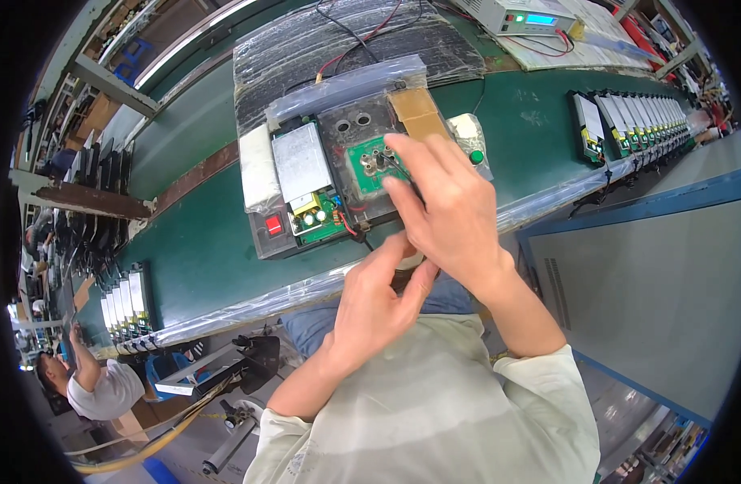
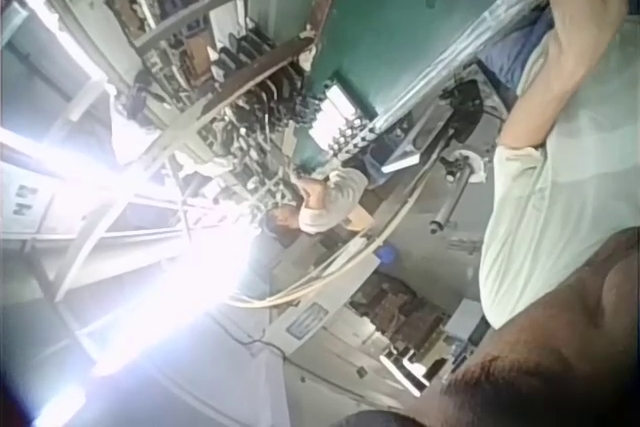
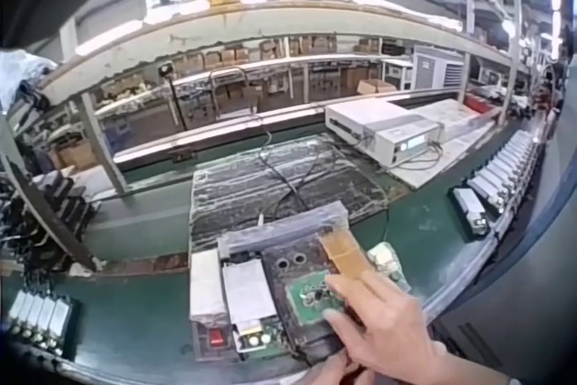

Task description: Testing electronic modules using a specialized testing jig on a manufacturing assembly line.

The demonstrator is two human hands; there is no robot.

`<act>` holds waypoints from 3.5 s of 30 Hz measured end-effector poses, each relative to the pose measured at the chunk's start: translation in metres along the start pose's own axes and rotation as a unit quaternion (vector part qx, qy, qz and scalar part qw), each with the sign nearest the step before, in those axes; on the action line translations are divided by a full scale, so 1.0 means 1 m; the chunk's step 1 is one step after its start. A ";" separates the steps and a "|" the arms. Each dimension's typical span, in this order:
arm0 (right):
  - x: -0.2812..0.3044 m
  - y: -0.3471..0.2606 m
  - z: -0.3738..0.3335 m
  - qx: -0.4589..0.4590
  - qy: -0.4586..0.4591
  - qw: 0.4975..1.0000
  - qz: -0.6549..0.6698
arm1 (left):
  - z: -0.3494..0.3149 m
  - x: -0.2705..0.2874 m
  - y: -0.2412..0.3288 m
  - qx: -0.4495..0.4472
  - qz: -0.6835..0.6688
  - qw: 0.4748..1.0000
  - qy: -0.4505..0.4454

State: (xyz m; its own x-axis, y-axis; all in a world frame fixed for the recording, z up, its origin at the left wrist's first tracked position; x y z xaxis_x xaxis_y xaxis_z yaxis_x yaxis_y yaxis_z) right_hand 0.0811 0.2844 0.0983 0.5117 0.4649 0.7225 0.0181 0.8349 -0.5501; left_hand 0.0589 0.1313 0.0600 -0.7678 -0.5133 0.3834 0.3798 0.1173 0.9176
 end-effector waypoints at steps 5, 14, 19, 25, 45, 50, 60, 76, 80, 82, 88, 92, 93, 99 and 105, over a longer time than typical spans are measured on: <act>-0.014 0.008 0.016 0.064 -0.028 0.993 -0.092 | -0.022 0.022 0.014 -0.044 -0.018 0.996 0.072; 0.040 0.048 0.012 -0.044 0.025 0.993 0.108 | -0.072 0.118 -0.040 0.000 0.046 0.908 0.416; 0.031 0.109 -0.004 -0.147 0.065 0.987 0.027 | -0.069 0.134 -0.096 0.023 0.006 0.889 0.457; 0.024 0.174 -0.040 -0.252 0.046 0.951 0.173 | -0.074 0.134 -0.123 0.045 -0.061 0.902 0.425; 0.156 0.376 -0.069 -0.282 0.090 0.929 -0.222 | -0.069 0.138 -0.122 0.071 -0.053 0.922 0.376; 0.180 0.419 -0.056 -0.345 0.085 0.889 -0.290 | -0.072 0.137 -0.118 0.042 -0.016 0.925 0.376; 0.112 0.365 -0.048 -0.379 0.016 0.825 -0.418 | -0.058 0.115 -0.077 -0.020 0.254 0.927 0.276; 0.019 0.176 -0.048 -0.224 0.043 0.930 -0.290 | -0.055 0.108 -0.069 -0.049 0.256 0.931 0.257; 0.018 0.176 -0.051 -0.219 0.052 0.931 -0.287 | -0.055 0.107 -0.068 -0.054 0.262 0.929 0.256; 0.019 0.178 -0.051 -0.225 0.049 0.931 -0.283 | -0.054 0.106 -0.067 -0.054 0.267 0.928 0.254; 0.019 0.177 -0.051 -0.222 0.052 0.933 -0.278 | -0.055 0.104 -0.068 -0.057 0.258 0.931 0.253; 0.020 0.176 -0.050 -0.214 0.055 0.935 -0.277 | -0.056 0.103 -0.071 -0.039 0.270 0.931 0.244; 0.020 0.177 -0.049 -0.211 0.057 0.933 -0.285 | -0.055 0.103 -0.069 -0.049 0.305 0.919 0.243; 0.019 0.178 -0.052 -0.228 0.060 0.931 -0.279 | -0.046 0.113 -0.056 -0.014 0.297 0.934 0.198; 0.020 0.172 -0.053 -0.209 0.087 0.940 -0.255 | -0.043 0.122 -0.047 0.009 0.229 0.960 0.158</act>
State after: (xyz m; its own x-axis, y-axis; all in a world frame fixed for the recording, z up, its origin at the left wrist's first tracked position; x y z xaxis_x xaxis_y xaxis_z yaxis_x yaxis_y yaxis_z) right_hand 0.1404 0.4221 -0.0043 0.4774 -0.0497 0.8773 0.6163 0.7306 -0.2939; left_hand -0.0304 0.0267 0.0594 -0.3256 -0.6362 0.6994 0.6292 0.4064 0.6626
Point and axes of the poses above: each hand's wrist, its own z-axis towards the middle knuckle, its own x-axis out of the back of the hand, y = z × x, the point moved 4 cm from there along z, towards the middle knuckle, and after that the axes turned 10 degrees about -y, right-handed, at the moved point
